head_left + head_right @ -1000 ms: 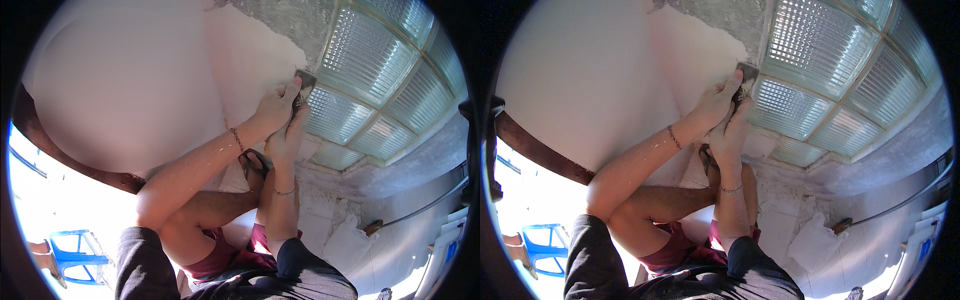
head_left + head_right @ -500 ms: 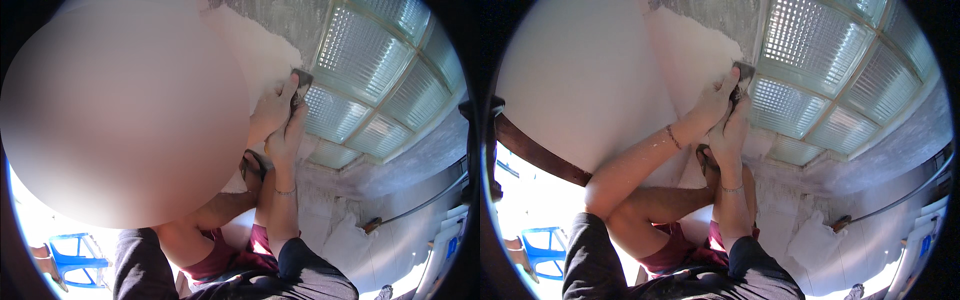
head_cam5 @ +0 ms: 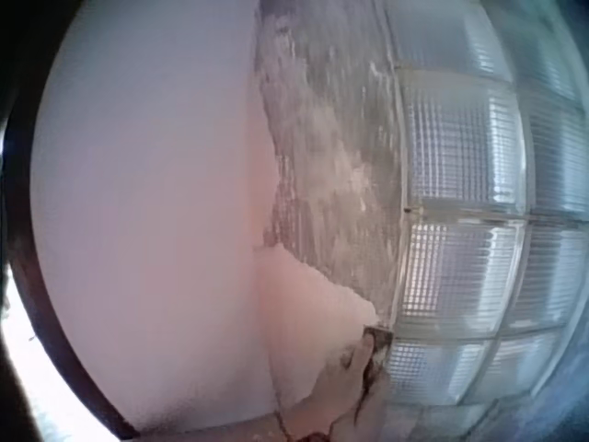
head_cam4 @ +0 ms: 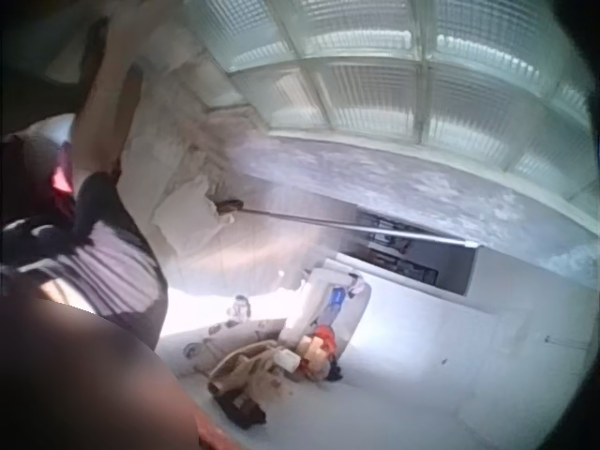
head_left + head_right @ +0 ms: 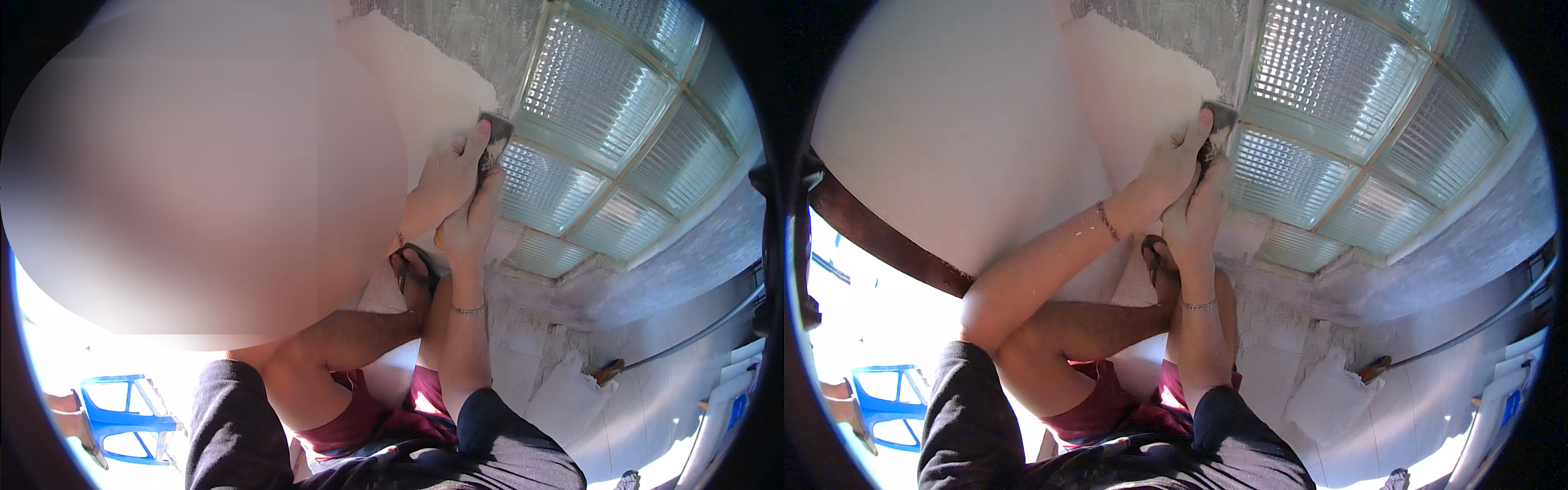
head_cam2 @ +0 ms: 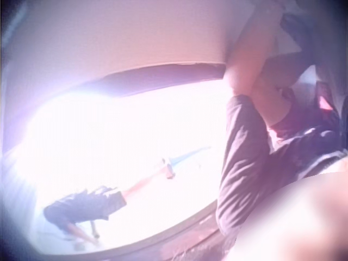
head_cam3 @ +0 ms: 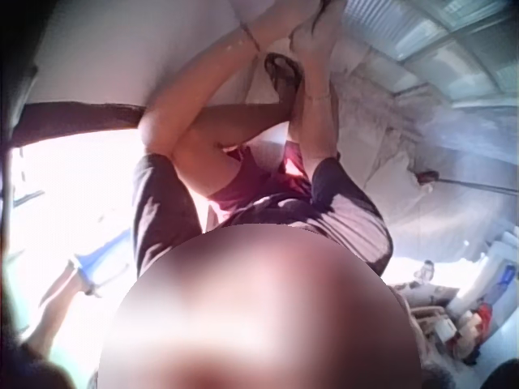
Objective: The person uses a trowel to apply and smooth plaster onto a ceiling surface. They repeatedly spread the material along the edge where the ceiling meets a translucent panel, working to create a smooth finish.
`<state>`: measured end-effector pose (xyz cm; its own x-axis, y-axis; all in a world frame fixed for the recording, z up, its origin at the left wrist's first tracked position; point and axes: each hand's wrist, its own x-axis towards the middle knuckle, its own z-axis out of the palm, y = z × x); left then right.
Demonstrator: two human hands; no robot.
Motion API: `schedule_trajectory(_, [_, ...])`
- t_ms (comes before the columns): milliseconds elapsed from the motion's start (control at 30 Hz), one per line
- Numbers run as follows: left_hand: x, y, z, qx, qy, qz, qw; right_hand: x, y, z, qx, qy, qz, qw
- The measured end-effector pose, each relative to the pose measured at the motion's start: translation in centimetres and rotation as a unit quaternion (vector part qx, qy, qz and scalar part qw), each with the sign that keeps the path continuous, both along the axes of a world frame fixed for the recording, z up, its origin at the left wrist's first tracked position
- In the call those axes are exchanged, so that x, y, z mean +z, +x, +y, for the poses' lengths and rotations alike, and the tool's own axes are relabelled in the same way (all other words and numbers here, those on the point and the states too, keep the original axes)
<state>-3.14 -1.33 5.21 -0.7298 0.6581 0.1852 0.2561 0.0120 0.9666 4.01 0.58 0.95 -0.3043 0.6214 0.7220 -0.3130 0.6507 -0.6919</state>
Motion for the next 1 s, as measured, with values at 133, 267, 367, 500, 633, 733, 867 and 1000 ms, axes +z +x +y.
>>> schedule_trajectory(133, [0.1,-0.1,-0.1,0.016,-0.007,0.011,1.0,-0.4,-0.2,-0.2,0.056,-0.063,0.01,0.996])
schedule_trajectory(267, [0.7,0.1,-0.6,0.0,0.017,0.009,1.0,-0.6,-1.4,0.0,0.061,-0.057,0.054,0.995])
schedule_trajectory(367, [1.8,0.3,-1.1,0.001,0.051,0.017,0.999,-0.1,-2.3,0.7,0.054,-0.009,0.116,0.992])
schedule_trajectory(500, [2.2,0.6,-2.3,-0.015,0.063,0.033,0.997,-0.2,-0.8,0.5,0.228,-0.227,0.122,0.939])
schedule_trajectory(633, [1.1,0.7,-3.7,0.002,0.042,0.038,0.998,-1.8,1.3,-0.5,0.254,-0.301,0.188,0.9])
schedule_trajectory(733, [0.5,0.7,-4.4,0.051,0.048,0.204,0.976,-3.6,1.4,-0.1,0.159,-0.283,0.202,0.924])
schedule_trajectory(867, [0.9,1.3,-5.1,0.075,0.052,0.273,0.958,-6.6,0.8,2.1,0.02,-0.274,0.192,0.942])
schedule_trajectory(1000, [1.8,1.5,-5.3,0.129,0.117,0.463,0.869,-9.0,1.3,4.8,-0.092,-0.253,0.147,0.952])
